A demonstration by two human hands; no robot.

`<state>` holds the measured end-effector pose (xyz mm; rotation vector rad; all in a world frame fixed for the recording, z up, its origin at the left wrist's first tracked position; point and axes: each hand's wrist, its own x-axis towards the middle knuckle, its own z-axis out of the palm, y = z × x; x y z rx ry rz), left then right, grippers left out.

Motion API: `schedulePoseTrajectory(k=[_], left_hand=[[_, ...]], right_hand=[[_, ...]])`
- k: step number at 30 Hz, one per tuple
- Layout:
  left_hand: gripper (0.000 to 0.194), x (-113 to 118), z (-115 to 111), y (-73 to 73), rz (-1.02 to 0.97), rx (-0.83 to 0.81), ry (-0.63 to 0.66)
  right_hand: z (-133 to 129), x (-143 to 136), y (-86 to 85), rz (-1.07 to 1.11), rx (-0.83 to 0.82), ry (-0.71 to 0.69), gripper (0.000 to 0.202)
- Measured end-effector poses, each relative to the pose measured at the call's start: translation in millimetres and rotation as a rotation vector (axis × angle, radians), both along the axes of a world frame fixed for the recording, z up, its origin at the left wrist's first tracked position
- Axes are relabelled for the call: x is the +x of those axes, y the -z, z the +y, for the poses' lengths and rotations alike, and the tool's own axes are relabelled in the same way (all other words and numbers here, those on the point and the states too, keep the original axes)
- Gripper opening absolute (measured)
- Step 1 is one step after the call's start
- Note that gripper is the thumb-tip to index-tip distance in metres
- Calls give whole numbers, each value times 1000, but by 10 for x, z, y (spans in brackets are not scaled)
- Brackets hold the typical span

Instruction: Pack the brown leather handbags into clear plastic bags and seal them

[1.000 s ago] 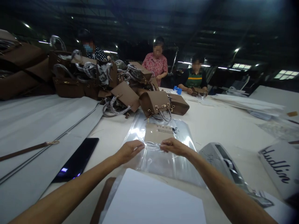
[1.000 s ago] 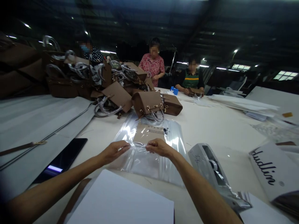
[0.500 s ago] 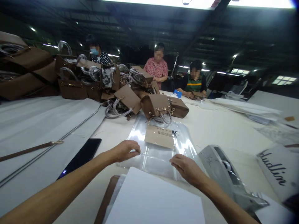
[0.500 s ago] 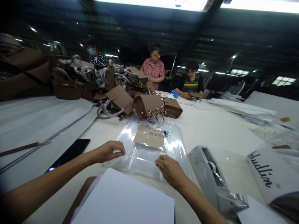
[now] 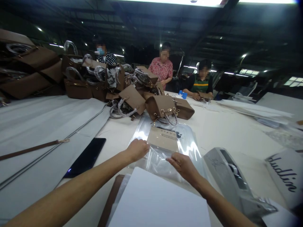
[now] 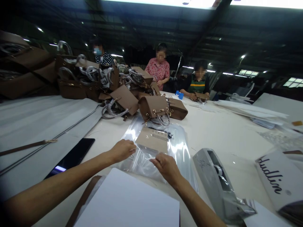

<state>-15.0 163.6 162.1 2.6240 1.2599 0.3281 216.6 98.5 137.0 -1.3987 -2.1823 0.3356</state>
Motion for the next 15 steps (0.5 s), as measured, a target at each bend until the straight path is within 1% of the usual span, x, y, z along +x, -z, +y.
schedulePoseTrajectory(k=[1,3,5,7,8,10,12,13,15], left_hand=[[21,-71,20,29,-13,20,-81],[23,-226,11,73,-60,41,-217],[25,-366,-78,102,-133,41,-305],[28,-474,-238,121,-212,36,-352],[29,-516,-331,130,-285,10,-379],[29,-582,-512,152,-507,-120,-461],[28,-624,-646,183,-809,-324,-573],[28,-637,-688,202,-970,-425,-628],[29,-645,-725,243,-1281,-572,-709]], right_hand=[[-71,69,-4,-30,24,8,37],[-229,231,25,-170,69,49,26],[-392,409,101,-373,78,175,11],[-548,583,203,-522,10,335,15],[-623,662,254,-551,-43,401,17],[-765,795,348,-518,-146,487,19],[-891,883,428,-399,-221,519,24],[-945,909,461,-320,-235,530,27],[-1028,929,510,-144,-217,564,30]])
